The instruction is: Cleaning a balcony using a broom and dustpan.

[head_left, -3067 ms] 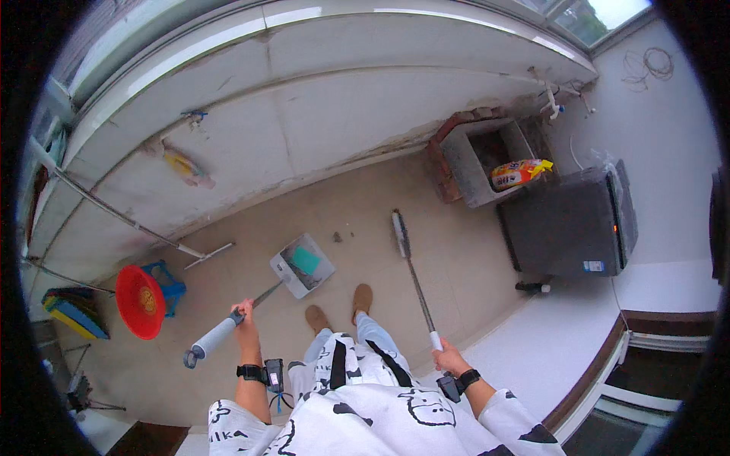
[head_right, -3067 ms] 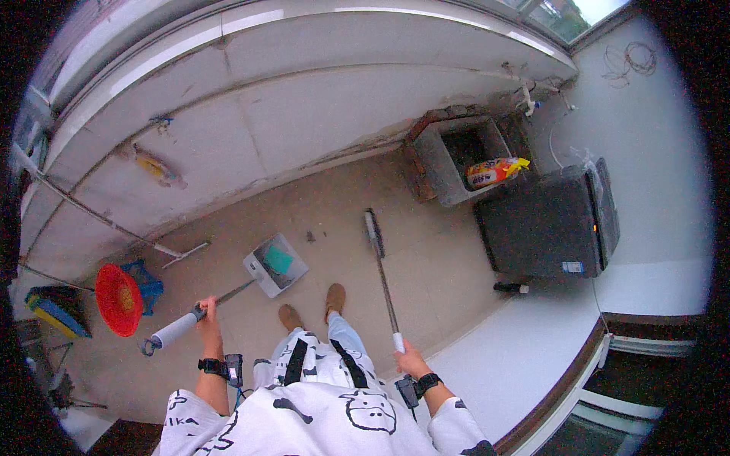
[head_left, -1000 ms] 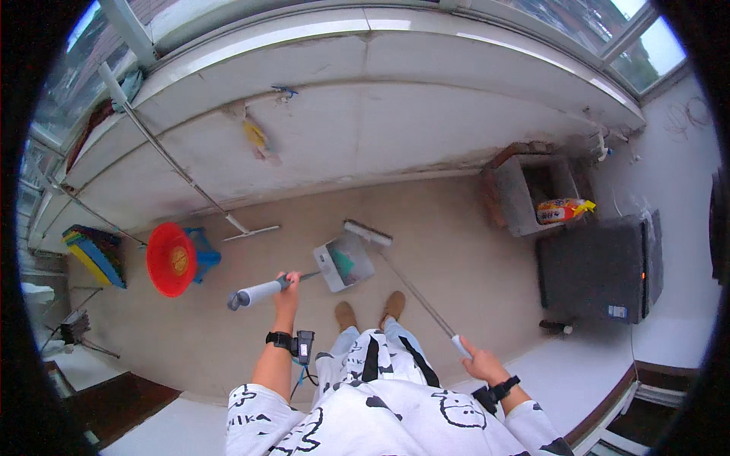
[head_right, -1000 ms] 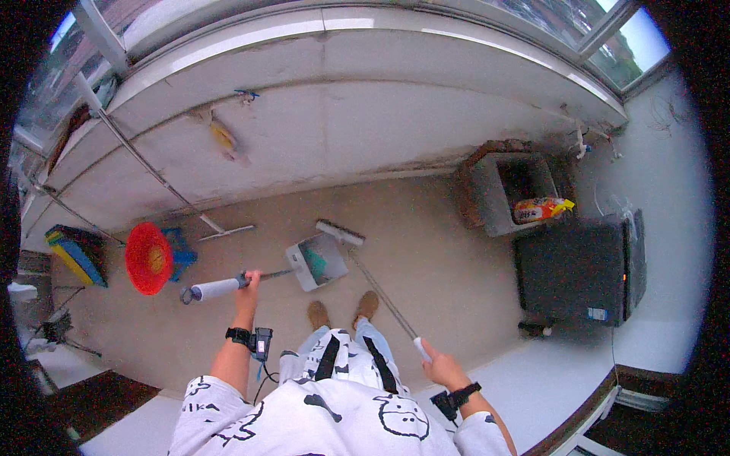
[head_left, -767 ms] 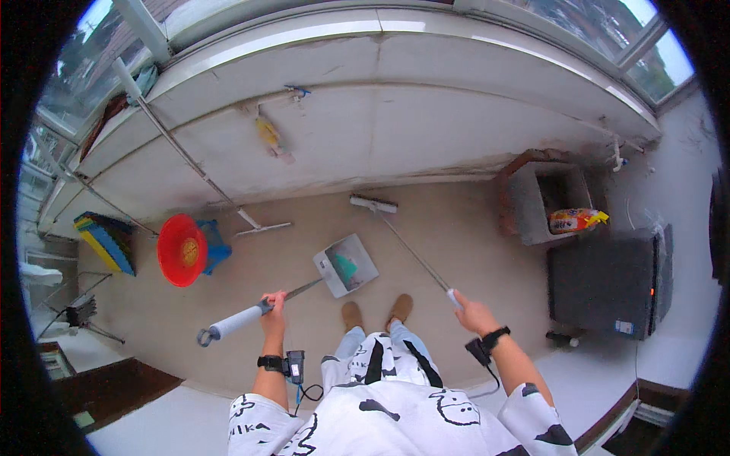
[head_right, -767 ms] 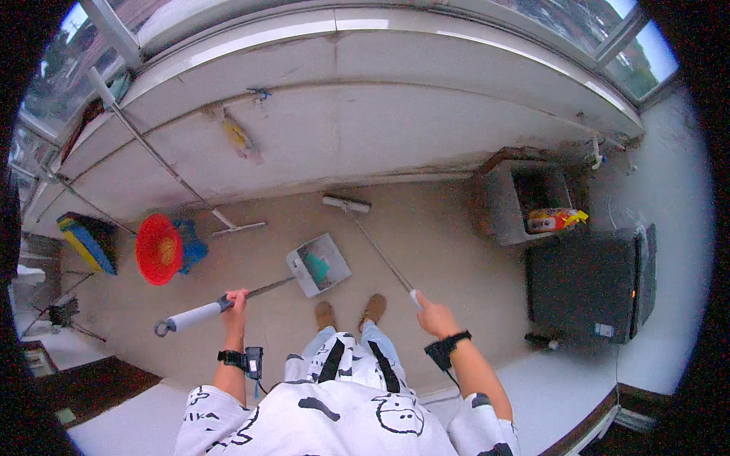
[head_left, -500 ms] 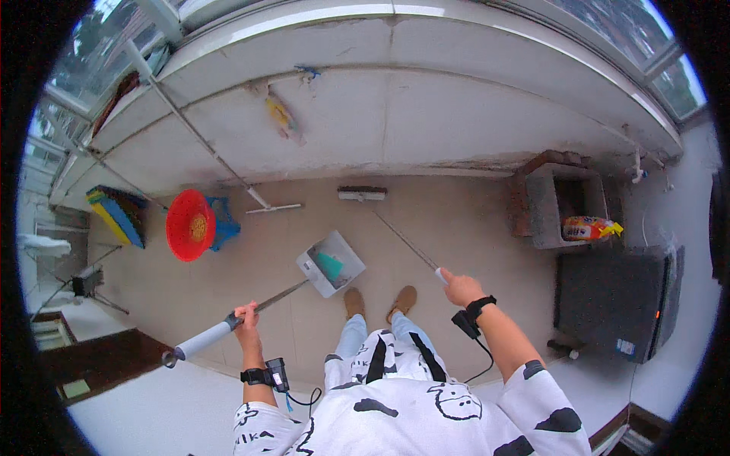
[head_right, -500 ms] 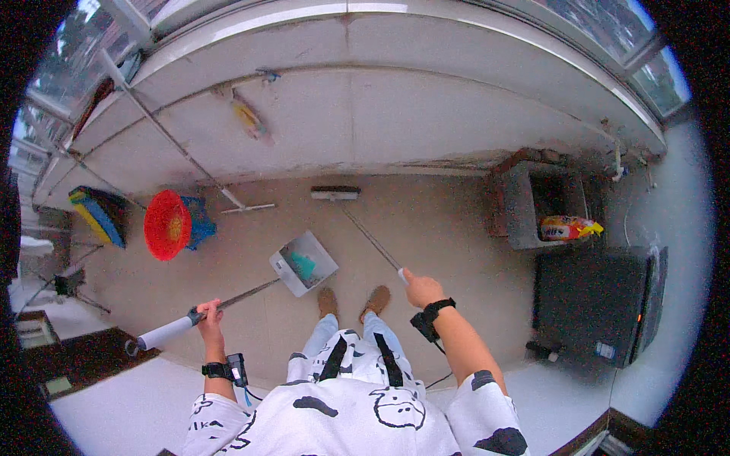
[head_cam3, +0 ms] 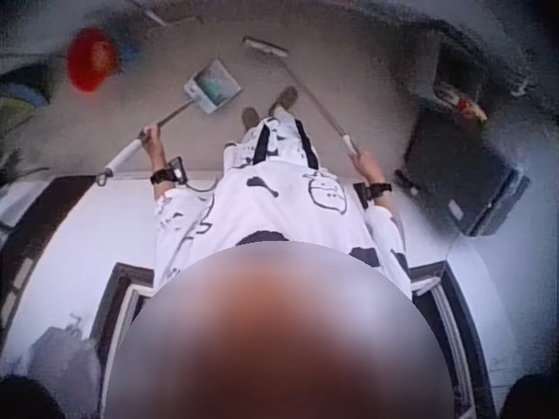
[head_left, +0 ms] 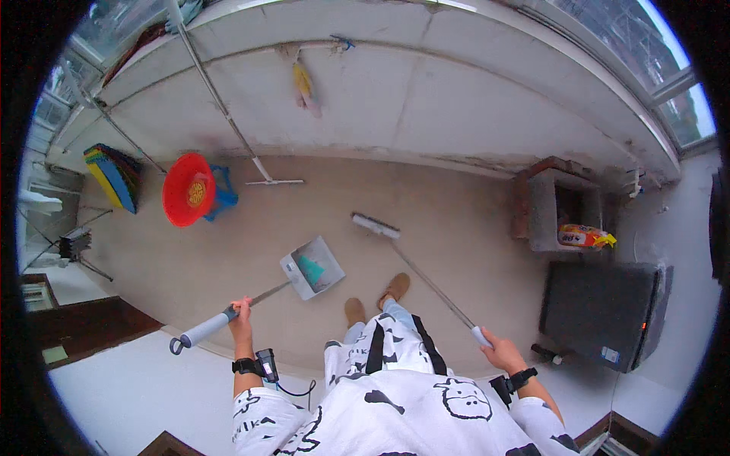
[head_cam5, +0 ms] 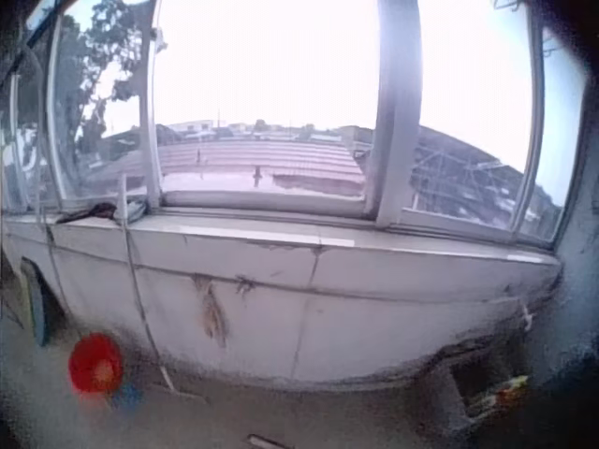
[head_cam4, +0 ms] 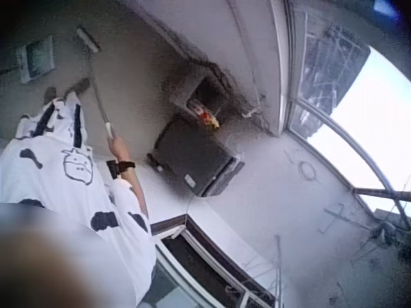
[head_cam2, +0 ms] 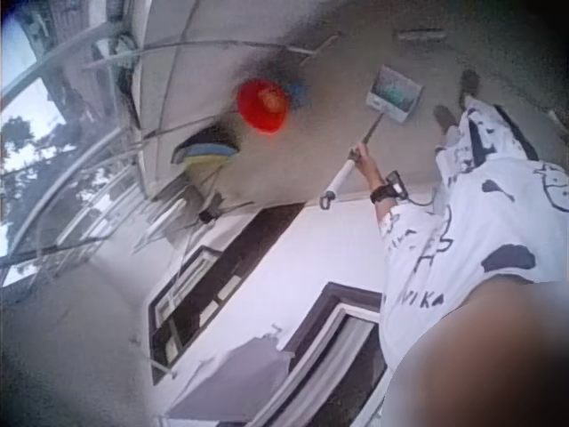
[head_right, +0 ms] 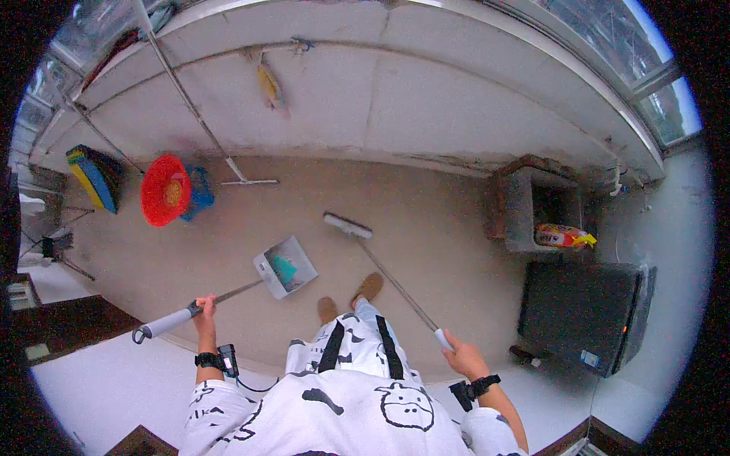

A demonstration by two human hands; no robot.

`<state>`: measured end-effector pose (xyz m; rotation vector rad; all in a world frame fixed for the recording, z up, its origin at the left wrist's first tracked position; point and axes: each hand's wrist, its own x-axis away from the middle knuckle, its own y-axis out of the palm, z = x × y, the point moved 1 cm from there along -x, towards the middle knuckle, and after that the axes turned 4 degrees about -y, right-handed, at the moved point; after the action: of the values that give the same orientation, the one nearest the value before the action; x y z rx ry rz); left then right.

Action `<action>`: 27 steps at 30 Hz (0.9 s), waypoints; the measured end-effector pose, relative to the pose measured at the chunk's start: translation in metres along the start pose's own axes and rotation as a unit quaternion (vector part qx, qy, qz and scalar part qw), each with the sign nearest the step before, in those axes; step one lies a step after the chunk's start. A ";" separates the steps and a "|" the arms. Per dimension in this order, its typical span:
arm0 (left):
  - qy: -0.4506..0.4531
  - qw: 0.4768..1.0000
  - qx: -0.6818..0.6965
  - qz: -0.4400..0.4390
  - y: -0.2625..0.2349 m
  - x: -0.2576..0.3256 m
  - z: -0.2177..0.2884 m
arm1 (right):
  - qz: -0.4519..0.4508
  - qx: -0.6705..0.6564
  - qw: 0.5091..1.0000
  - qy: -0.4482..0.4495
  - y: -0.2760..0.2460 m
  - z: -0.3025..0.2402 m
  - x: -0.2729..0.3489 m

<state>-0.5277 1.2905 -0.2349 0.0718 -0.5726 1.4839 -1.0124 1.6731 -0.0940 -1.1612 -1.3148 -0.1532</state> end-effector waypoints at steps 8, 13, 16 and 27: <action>-0.039 0.999 0.014 -0.023 -0.003 -0.023 -0.071 | 0.045 -0.117 0.986 0.112 0.080 -0.034 -0.036; -0.025 0.998 0.053 -0.012 -0.002 -0.022 -0.083 | -0.115 -0.192 0.964 0.142 0.102 -0.103 -0.021; -0.023 0.999 0.030 -0.036 0.003 -0.022 -0.073 | -0.022 -0.047 0.995 -0.080 0.164 -0.070 -0.029; -0.040 0.998 0.041 -0.026 -0.014 -0.017 -0.071 | -0.053 -0.133 0.989 -0.048 0.119 -0.075 0.023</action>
<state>-0.4916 1.3006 -0.2986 0.2096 -0.5698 1.4591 -0.8755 1.6870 -0.1294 -1.3374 -1.4732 -0.3632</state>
